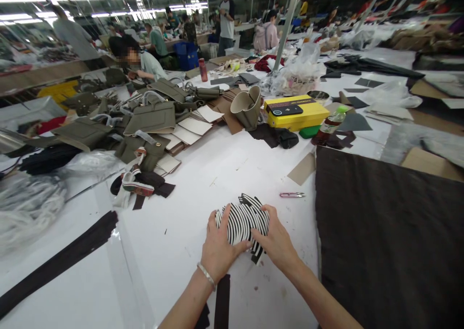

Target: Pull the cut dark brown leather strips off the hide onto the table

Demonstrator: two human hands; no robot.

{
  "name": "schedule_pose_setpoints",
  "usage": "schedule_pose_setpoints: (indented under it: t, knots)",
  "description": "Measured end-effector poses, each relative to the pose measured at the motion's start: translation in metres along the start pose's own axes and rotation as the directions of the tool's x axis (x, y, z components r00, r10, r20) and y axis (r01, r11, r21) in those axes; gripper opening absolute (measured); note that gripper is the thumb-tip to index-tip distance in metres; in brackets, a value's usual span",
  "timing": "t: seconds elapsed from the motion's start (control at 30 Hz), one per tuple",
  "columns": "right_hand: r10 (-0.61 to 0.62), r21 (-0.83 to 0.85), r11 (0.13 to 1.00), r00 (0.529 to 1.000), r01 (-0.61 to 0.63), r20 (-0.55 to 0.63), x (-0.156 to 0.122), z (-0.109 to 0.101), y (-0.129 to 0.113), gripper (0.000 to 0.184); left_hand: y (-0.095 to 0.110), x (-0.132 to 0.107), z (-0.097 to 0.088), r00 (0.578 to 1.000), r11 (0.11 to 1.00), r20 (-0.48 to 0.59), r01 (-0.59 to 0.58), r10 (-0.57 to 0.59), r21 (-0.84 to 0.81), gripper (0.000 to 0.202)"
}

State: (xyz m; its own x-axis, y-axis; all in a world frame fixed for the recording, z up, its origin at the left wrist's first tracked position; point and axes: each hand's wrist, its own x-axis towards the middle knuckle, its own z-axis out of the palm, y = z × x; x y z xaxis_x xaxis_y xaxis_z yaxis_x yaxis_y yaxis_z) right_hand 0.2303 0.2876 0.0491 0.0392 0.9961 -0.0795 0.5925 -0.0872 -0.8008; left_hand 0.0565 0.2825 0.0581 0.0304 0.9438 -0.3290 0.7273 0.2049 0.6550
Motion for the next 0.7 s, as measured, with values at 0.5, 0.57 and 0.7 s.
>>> schedule_pose_setpoints:
  t: [0.5, 0.57, 0.7]
  knots:
    - [-0.049, -0.026, 0.998, 0.999, 0.050, 0.018, -0.001, 0.012, 0.001, 0.038, -0.003, 0.001, 0.000, 1.000, 0.999, -0.005, -0.019, 0.019, -0.035, 0.102]
    - [-0.050, -0.017, 0.999, 0.999, 0.050, 0.018, -0.001, 0.012, 0.001, 0.038, -0.002, 0.001, 0.000, 1.000, 0.999, -0.006, -0.019, 0.018, -0.034, 0.102]
    - [-0.035, 0.002, 0.999, 0.999, 0.035, 0.016, 0.001, 0.014, 0.000, 0.040, -0.003, 0.001, 0.000, 1.000, 0.999, -0.013, -0.015, 0.015, -0.032, 0.102]
